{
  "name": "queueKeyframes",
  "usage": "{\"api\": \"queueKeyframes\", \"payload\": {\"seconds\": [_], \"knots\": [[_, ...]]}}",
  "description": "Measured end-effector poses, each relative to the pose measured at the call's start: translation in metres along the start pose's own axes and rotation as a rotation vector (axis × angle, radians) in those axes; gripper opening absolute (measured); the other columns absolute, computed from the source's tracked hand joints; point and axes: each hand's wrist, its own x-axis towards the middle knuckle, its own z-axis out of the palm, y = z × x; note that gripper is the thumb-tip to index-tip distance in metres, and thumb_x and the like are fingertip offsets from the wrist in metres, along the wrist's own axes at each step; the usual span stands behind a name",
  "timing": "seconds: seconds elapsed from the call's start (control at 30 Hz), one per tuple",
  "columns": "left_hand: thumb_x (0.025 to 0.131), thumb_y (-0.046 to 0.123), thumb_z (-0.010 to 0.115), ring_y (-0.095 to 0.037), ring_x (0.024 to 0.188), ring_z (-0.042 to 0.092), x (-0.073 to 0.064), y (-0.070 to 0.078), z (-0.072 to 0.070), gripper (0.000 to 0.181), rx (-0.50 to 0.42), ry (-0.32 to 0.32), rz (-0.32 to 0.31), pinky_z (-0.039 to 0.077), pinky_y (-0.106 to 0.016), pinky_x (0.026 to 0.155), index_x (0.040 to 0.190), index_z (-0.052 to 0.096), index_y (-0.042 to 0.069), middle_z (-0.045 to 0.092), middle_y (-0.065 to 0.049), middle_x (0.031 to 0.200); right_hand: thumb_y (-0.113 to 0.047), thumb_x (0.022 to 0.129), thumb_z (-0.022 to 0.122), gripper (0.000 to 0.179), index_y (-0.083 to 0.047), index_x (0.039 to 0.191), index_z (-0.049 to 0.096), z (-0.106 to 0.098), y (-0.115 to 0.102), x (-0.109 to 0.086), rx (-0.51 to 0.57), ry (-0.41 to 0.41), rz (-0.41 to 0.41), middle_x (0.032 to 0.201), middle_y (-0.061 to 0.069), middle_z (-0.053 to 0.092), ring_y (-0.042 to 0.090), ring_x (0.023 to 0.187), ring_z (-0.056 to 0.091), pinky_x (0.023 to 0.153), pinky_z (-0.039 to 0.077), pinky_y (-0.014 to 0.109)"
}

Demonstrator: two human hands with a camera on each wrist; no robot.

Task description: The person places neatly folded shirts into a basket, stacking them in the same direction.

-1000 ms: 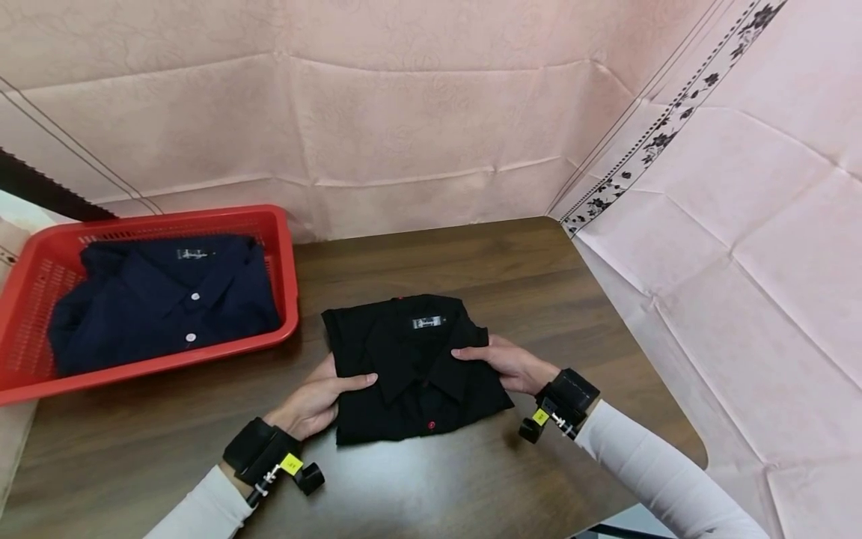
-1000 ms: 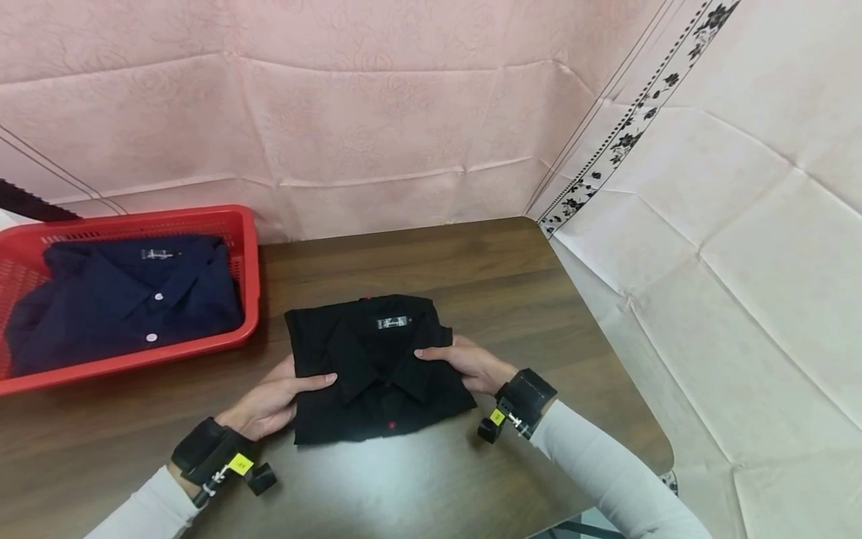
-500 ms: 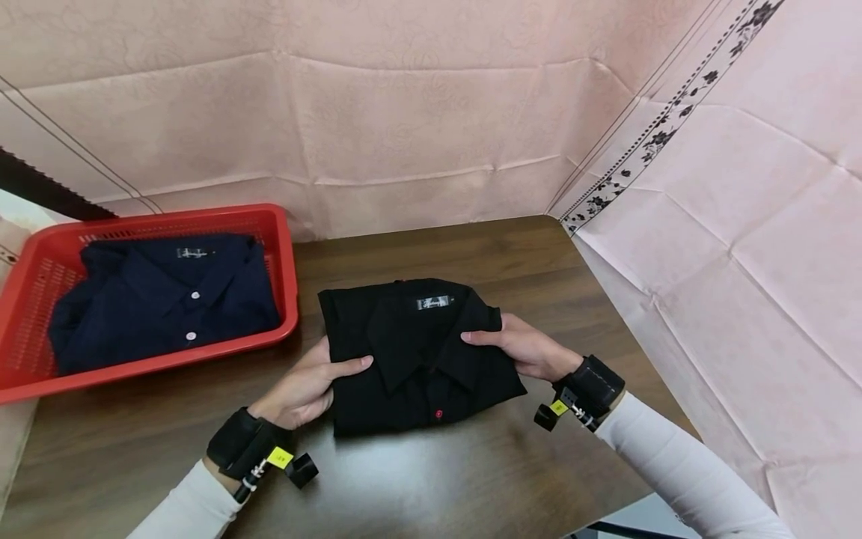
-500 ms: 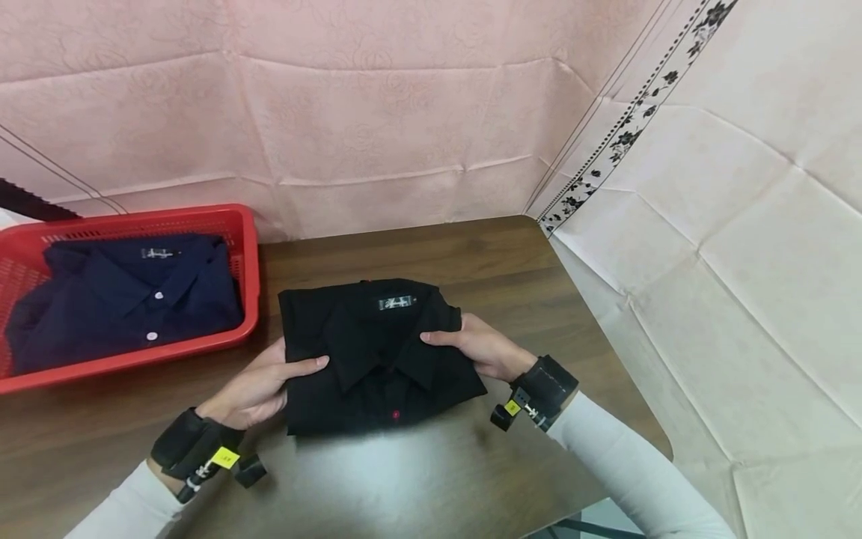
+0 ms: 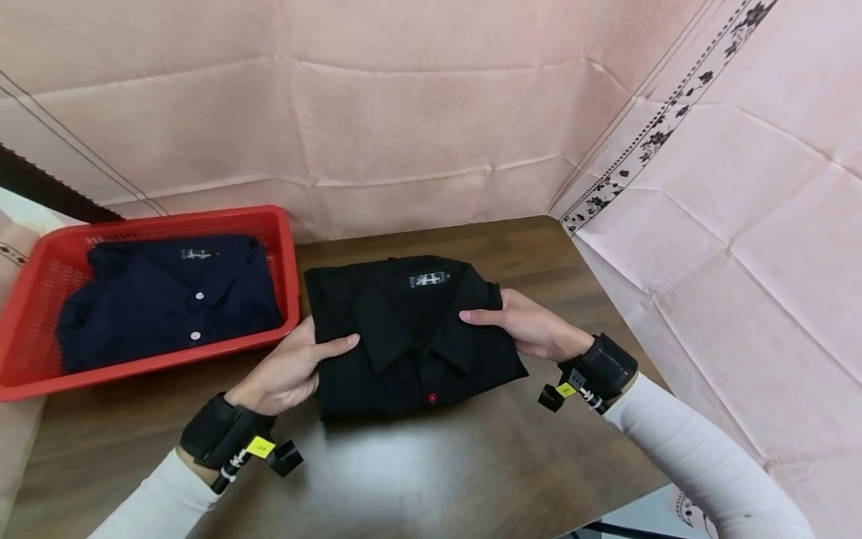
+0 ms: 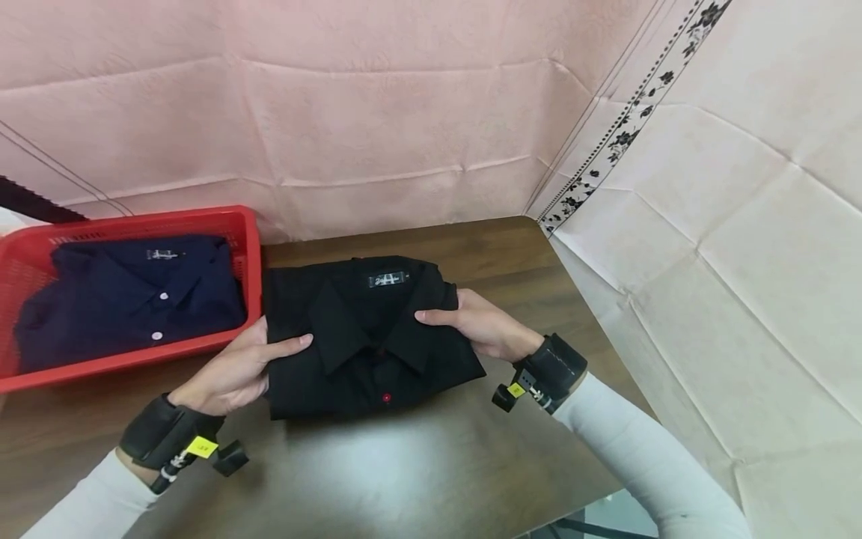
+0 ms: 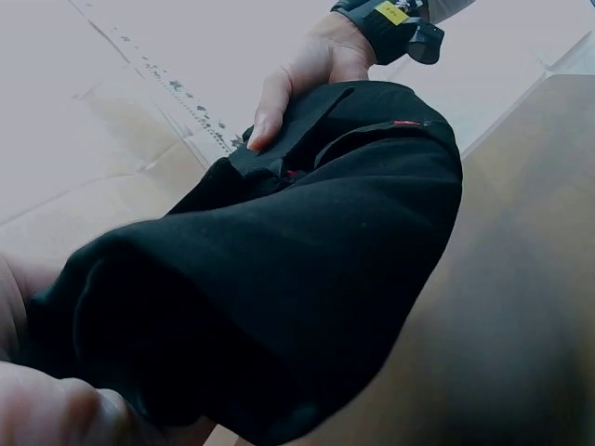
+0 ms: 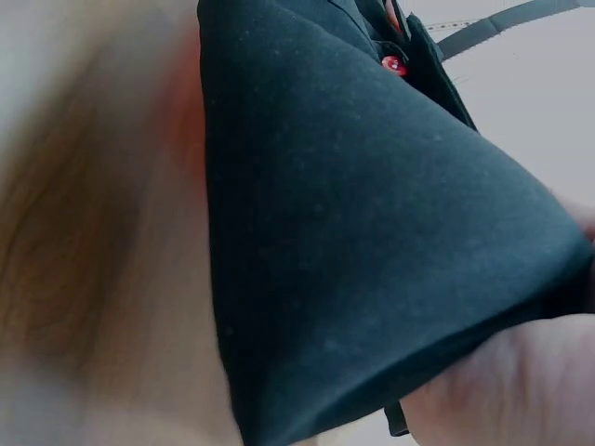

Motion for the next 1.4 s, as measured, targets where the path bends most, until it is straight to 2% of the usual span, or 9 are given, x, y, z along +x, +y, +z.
{"api": "queueKeyframes", "payload": {"seconds": [0.17,0.47,0.73,0.83,0.93,1.07,1.2,1.3,1.4], "knots": [[0.09,0.013,0.067,-0.023,0.143,0.022,-0.004,0.007,-0.006,0.104,0.004,0.012,-0.01,0.035,-0.041,0.112,0.156,-0.008,0.039,0.006,0.006,0.163,-0.025,0.09,0.068,0.051,0.0,0.13,0.049,0.005,-0.007,0.006,-0.02,-0.023,-0.006,0.128,0.015,0.061,0.027,0.112,0.062,0.093,0.053,0.041],[0.095,0.008,0.059,-0.009,0.126,0.051,-0.02,0.026,-0.023,0.082,-0.041,0.0,0.013,0.048,-0.036,0.1,0.154,0.009,0.035,0.026,-0.002,0.159,-0.024,0.09,0.069,0.048,-0.001,0.128,0.052,0.021,-0.026,0.025,-0.049,-0.047,-0.039,0.126,0.014,0.06,0.025,0.11,0.062,0.092,0.054,0.039],[0.097,0.013,0.057,-0.017,0.144,0.018,-0.033,0.04,-0.038,0.097,0.061,0.022,0.038,0.045,-0.023,0.1,0.152,-0.018,0.044,-0.009,0.006,0.164,-0.021,0.092,0.065,0.045,-0.002,0.13,0.051,0.037,-0.04,0.042,-0.032,-0.12,-0.069,0.128,0.012,0.059,0.024,0.112,0.061,0.094,0.052,0.039],[0.097,0.015,0.058,-0.02,0.146,0.013,-0.038,0.045,-0.044,0.098,0.102,0.053,0.039,0.041,-0.029,0.106,0.152,-0.016,0.046,-0.009,0.006,0.165,-0.02,0.092,0.065,0.043,-0.002,0.129,0.052,0.044,-0.042,0.049,-0.02,-0.134,-0.074,0.126,0.012,0.061,0.024,0.11,0.062,0.094,0.053,0.039],[0.097,0.017,0.058,-0.019,0.147,-0.003,-0.044,0.052,-0.051,0.1,0.131,0.084,0.024,0.019,-0.042,0.119,0.15,-0.021,0.047,-0.019,0.01,0.163,-0.02,0.092,0.065,0.042,-0.003,0.129,0.053,0.052,-0.045,0.057,-0.015,-0.151,-0.081,0.126,0.012,0.061,0.024,0.11,0.063,0.093,0.053,0.04],[0.098,0.021,0.056,-0.014,0.14,-0.029,-0.052,0.06,-0.062,0.104,0.142,0.108,-0.003,-0.015,-0.051,0.115,0.141,-0.035,0.047,-0.042,0.017,0.151,-0.019,0.092,0.066,0.045,-0.005,0.132,0.053,0.063,-0.051,0.068,-0.011,-0.173,-0.099,0.128,0.012,0.061,0.024,0.111,0.063,0.094,0.053,0.041],[0.099,0.02,0.054,-0.01,0.146,-0.012,-0.059,0.066,-0.074,0.095,0.174,0.109,0.017,0.008,-0.037,0.12,0.149,-0.023,0.046,-0.024,0.015,0.161,-0.019,0.092,0.066,0.046,-0.007,0.134,0.052,0.073,-0.057,0.08,-0.011,-0.187,-0.109,0.129,0.012,0.06,0.023,0.11,0.062,0.094,0.052,0.041],[0.101,0.015,0.051,-0.007,0.144,0.018,-0.064,0.068,-0.085,0.082,0.188,0.096,0.059,0.038,-0.023,0.106,0.154,-0.004,0.044,0.002,0.008,0.164,-0.019,0.091,0.066,0.045,-0.007,0.133,0.053,0.082,-0.062,0.089,-0.006,-0.196,-0.106,0.128,0.011,0.06,0.023,0.108,0.063,0.095,0.052,0.041],[0.102,0.013,0.048,-0.002,0.141,0.018,-0.069,0.071,-0.095,0.082,0.18,0.095,0.073,0.04,-0.018,0.103,0.154,-0.007,0.043,-0.002,0.009,0.164,-0.017,0.091,0.067,0.043,-0.006,0.13,0.054,0.091,-0.066,0.097,0.008,-0.198,-0.105,0.125,0.011,0.062,0.023,0.107,0.063,0.094,0.052,0.04]]}}
